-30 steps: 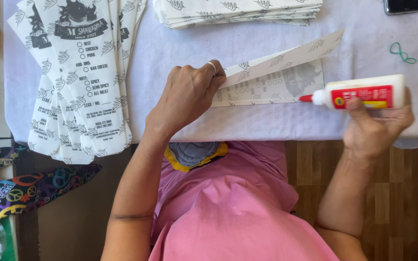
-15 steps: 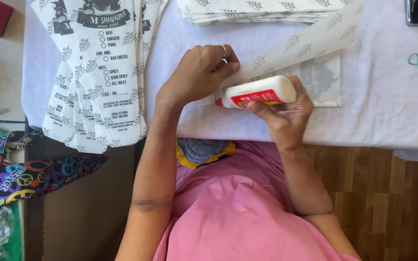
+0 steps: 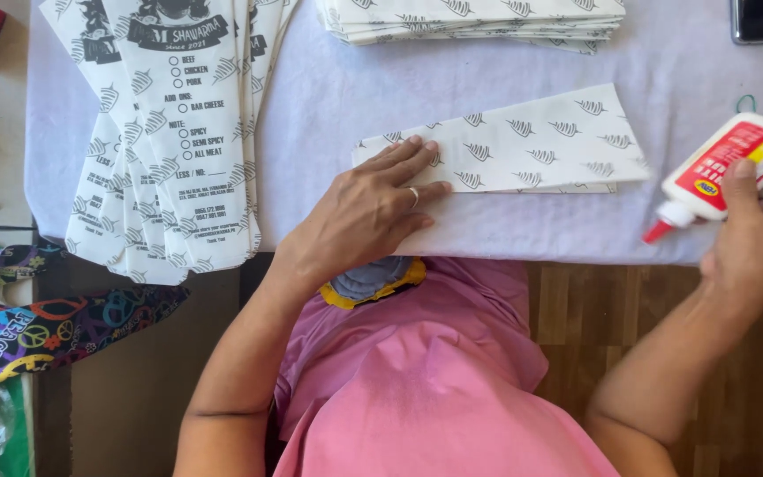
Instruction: Folding and gluing printed paper sheets to assemble packaging pouches.
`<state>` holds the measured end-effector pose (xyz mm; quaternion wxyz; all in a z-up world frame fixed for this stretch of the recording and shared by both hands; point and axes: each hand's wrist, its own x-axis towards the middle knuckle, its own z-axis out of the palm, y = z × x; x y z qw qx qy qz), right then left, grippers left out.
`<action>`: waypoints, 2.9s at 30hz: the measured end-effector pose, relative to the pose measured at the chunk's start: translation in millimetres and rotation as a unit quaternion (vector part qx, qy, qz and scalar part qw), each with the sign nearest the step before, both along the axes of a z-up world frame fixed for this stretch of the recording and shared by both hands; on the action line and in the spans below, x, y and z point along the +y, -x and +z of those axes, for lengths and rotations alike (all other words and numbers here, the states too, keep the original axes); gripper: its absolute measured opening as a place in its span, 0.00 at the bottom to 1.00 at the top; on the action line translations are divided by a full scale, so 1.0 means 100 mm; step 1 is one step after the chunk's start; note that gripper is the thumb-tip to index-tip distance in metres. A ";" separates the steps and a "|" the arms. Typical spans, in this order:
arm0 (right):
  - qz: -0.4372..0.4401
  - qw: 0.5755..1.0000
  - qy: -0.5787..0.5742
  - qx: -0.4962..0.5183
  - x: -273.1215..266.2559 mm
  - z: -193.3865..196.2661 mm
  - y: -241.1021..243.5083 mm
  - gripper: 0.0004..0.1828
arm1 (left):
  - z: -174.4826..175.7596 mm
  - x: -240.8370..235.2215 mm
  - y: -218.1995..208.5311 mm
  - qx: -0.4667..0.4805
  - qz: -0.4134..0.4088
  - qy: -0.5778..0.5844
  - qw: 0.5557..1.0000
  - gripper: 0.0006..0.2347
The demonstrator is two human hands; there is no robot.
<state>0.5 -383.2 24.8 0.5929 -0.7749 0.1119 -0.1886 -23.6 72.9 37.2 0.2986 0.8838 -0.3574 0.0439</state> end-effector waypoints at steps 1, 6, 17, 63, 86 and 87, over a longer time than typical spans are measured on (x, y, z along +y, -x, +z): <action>-0.003 1.000 0.001 0.000 -0.08 -0.01 0.01 0.24 | -0.01 0.00 0.01 0.000 -0.003 0.001 1.000 0.17; -0.002 0.807 0.577 -0.126 0.52 0.45 0.15 0.27 | -0.05 0.00 0.02 -0.032 0.003 0.003 0.999 0.16; 0.322 0.750 0.576 -0.041 1.49 0.33 0.52 0.47 | 0.01 -0.04 0.07 -0.032 0.017 0.044 0.998 0.14; 0.020 0.949 0.259 0.179 0.07 0.38 0.18 0.23 | -0.04 -0.24 0.12 -0.149 0.119 -0.021 0.982 0.10; 0.003 0.989 -0.087 -0.117 1.21 0.12 0.16 0.25 | 0.06 -0.23 -0.51 -0.027 0.115 0.026 0.993 0.07; 0.003 0.993 -0.082 -0.090 1.28 0.11 0.15 0.25 | 0.02 -0.22 -0.52 -0.026 0.123 0.007 0.992 0.11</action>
